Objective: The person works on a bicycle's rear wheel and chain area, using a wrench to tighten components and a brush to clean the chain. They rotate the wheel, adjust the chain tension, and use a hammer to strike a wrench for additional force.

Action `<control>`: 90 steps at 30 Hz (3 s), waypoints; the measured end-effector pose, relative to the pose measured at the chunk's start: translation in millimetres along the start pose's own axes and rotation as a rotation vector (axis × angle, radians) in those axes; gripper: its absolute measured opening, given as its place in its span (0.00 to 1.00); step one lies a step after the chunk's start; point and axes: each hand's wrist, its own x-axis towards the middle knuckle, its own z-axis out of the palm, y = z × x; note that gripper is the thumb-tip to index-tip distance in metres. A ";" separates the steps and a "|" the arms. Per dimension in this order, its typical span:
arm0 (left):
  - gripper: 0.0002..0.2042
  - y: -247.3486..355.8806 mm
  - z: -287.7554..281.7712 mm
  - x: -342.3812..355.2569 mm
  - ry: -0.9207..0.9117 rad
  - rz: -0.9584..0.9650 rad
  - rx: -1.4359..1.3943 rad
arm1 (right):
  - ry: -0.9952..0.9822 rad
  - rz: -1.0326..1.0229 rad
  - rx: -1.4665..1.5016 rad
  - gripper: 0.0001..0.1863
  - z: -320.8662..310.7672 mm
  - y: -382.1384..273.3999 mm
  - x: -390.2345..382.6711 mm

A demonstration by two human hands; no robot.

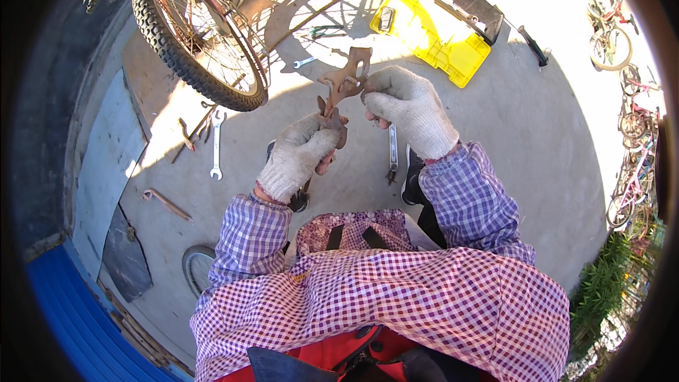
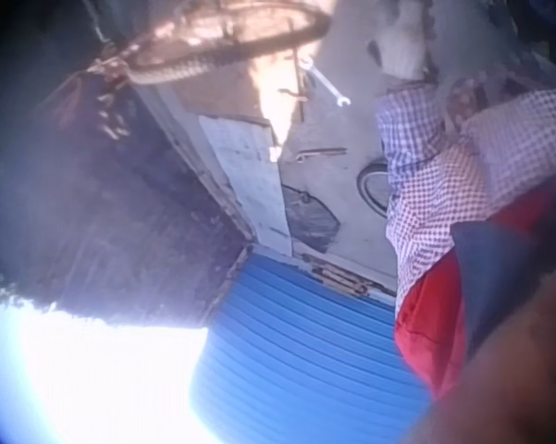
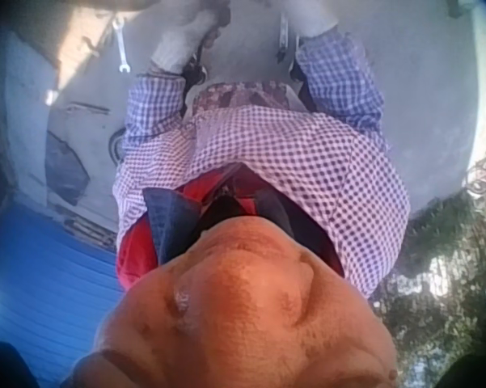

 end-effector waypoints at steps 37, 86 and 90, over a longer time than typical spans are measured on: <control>0.23 -21.7 -8.8 17.6 0.386 0.768 1.100 | -0.162 0.110 0.664 0.21 -9.3 19.4 0.2; 0.22 -3.4 41.3 -6.4 0.297 0.444 0.838 | 0.187 -0.062 0.341 0.41 7.3 35.4 23.4; 0.19 -5.3 39.0 -1.7 0.356 0.497 0.829 | 0.170 -0.108 0.410 0.43 8.2 36.8 26.9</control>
